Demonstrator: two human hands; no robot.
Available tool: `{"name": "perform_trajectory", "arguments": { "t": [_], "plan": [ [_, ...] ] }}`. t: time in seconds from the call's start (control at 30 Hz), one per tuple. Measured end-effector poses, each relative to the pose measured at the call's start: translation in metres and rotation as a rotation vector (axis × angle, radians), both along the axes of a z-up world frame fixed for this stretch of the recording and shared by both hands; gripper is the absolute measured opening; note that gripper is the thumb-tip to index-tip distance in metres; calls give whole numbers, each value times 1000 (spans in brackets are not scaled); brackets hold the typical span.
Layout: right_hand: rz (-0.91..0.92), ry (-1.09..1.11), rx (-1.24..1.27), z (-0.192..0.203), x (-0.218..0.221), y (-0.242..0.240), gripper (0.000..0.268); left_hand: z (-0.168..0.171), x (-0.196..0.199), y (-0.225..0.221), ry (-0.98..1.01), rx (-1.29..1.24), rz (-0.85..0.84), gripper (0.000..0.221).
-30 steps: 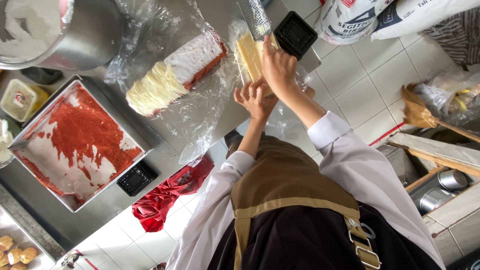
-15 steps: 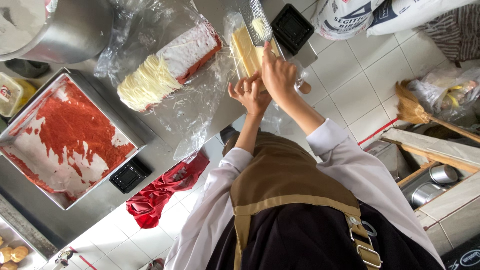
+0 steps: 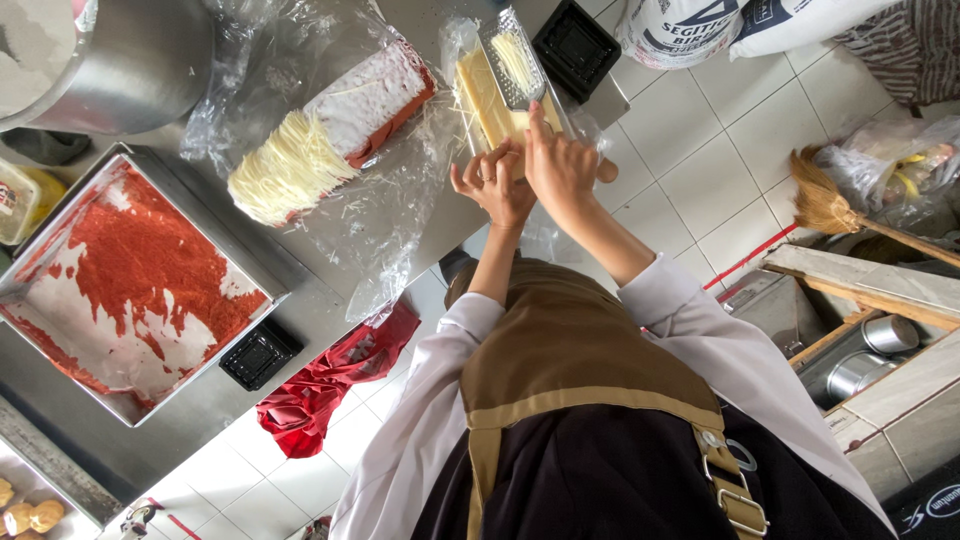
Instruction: The person uses a grater to grate cheese directly onto the top of a red velvet cake roll, spreading the cheese shavings across the surface by hand.
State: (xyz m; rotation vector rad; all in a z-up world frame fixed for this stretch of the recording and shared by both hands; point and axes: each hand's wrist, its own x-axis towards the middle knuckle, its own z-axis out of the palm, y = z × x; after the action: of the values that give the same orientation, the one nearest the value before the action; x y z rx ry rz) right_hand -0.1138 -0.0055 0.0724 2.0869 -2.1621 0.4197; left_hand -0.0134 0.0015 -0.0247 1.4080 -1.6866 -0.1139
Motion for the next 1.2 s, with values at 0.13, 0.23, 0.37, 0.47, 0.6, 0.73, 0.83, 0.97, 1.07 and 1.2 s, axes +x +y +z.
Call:
{"name": "perform_trajectory", "arguments": {
  "t": [0.13, 0.23, 0.37, 0.47, 0.6, 0.73, 0.83, 0.97, 1.07, 1.2],
  "plan": [
    [12, 5, -49, 0, 0, 10, 37, -6, -2, 1, -8, 5, 24, 31],
    [-15, -28, 56, 0, 0, 15, 37, -7, -2, 1, 3, 15, 26, 31],
    [-14, 6, 57, -1, -1, 26, 37, -4, -2, 1, 11, -1, 20, 33],
    [-26, -9, 68, -2, -1, 37, 39, -1, -4, -1, 6, -7, 32, 34],
    [-45, -27, 25, 7, 0, 52, 40, 4, -4, -1, 11, -27, 39, 38],
    [-70, 17, 73, 19, 2, 62, 44, 11, -4, -2, -3, -51, 43, 46],
    [-63, -67, 102, 24, 0, 75, 44, 16, -4, -4, 6, -55, 22, 57],
    [-74, -61, 65, 24, 1, 93, 43, 16, 2, -1, 24, -5, -49, 69],
    [-88, -15, 42, 28, -1, 100, 43, 13, -3, -4, 5, -50, -5, 66],
    [-92, -102, 87, 35, -2, 101, 42, 12, -3, -4, 48, -72, -25, 71]
  ]
}}
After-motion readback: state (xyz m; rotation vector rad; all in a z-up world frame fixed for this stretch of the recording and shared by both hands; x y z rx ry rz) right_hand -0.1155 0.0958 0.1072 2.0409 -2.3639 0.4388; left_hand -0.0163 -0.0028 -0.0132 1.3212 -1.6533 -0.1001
